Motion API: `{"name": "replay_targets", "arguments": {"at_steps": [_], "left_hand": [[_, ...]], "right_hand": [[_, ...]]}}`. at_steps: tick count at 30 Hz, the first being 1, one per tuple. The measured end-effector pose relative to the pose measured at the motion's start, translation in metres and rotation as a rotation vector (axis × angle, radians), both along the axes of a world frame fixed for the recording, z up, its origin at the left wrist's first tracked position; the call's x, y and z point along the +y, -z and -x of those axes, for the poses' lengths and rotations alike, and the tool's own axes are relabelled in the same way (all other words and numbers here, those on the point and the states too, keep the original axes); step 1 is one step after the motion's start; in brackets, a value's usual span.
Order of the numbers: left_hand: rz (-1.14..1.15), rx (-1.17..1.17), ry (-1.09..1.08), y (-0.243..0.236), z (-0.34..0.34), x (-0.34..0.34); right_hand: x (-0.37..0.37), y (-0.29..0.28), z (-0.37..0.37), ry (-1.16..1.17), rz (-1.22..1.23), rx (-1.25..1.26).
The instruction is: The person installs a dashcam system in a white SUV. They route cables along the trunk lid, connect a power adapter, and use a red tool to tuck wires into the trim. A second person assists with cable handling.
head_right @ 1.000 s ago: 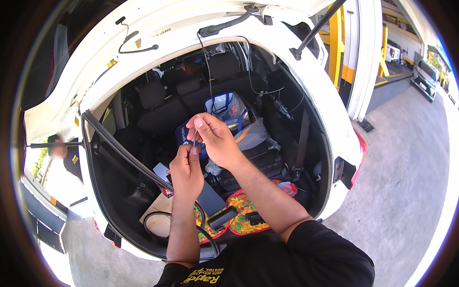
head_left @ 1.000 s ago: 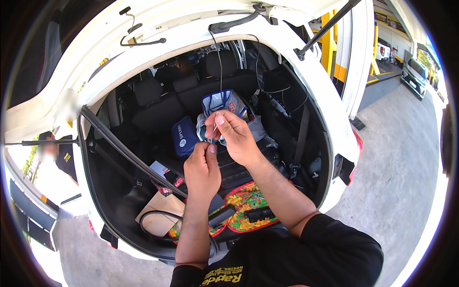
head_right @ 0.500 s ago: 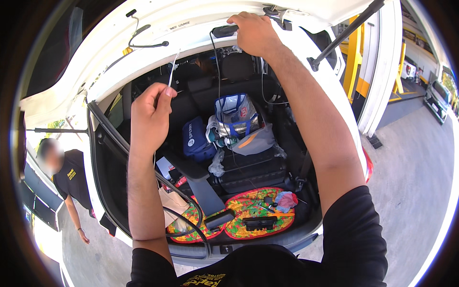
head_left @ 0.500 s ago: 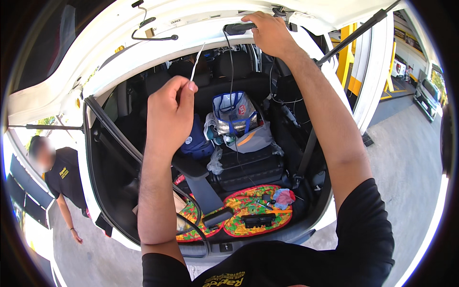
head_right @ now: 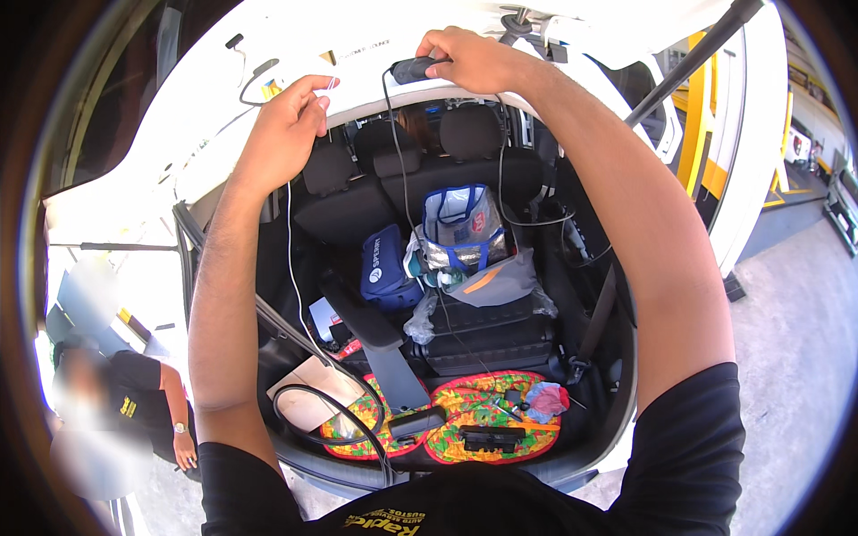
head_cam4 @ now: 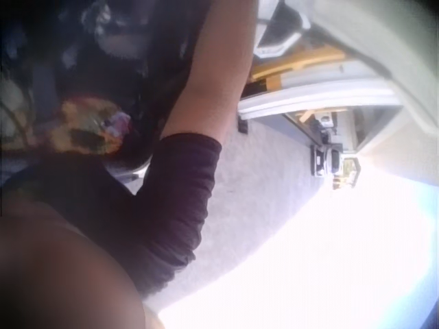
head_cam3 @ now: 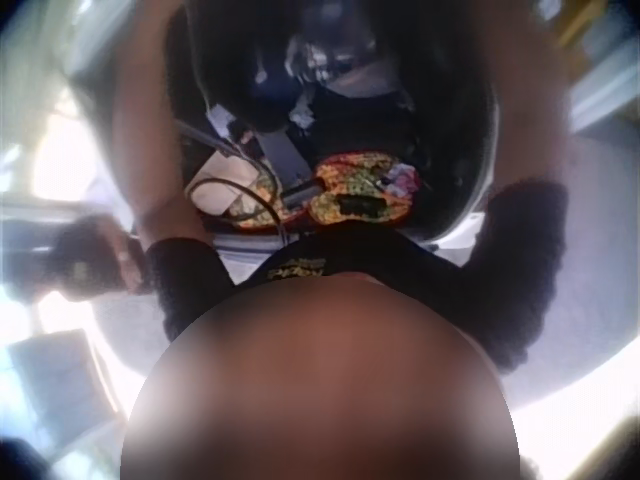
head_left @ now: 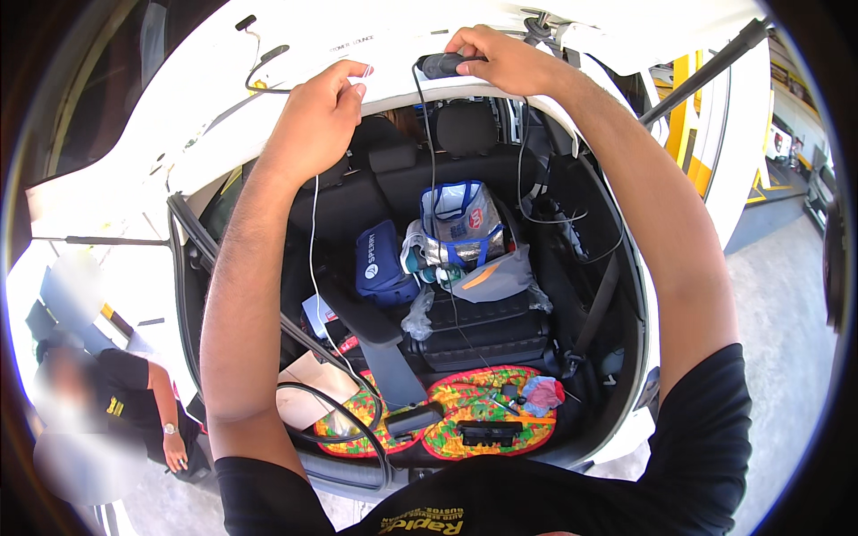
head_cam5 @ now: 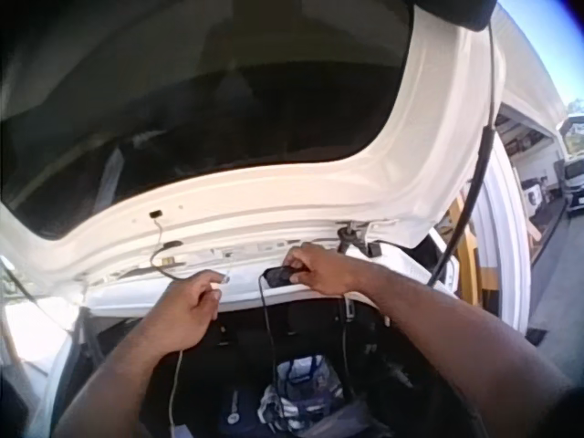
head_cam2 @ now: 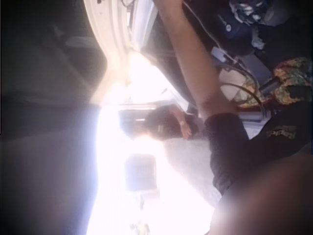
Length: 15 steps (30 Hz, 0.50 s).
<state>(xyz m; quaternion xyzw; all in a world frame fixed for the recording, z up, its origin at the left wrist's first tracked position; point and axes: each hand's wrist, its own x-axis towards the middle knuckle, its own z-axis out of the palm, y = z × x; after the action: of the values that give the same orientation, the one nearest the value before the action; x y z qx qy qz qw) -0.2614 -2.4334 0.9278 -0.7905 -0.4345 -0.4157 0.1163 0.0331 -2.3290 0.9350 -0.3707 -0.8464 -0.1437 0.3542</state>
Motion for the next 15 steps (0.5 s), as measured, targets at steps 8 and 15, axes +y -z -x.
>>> {"name": "replay_targets", "arguments": {"at_steps": [8, 15], "left_hand": [[-0.115, 0.11, -0.05, -0.002, -0.003, 0.008], [-0.108, 0.133, 0.008, 0.04, 0.013, 0.014]], "right_hand": [[-0.011, -0.002, 0.009, -0.289, -0.353, 0.127], [-0.064, 0.014, 0.052, -0.396, -0.18, 0.159]]}}
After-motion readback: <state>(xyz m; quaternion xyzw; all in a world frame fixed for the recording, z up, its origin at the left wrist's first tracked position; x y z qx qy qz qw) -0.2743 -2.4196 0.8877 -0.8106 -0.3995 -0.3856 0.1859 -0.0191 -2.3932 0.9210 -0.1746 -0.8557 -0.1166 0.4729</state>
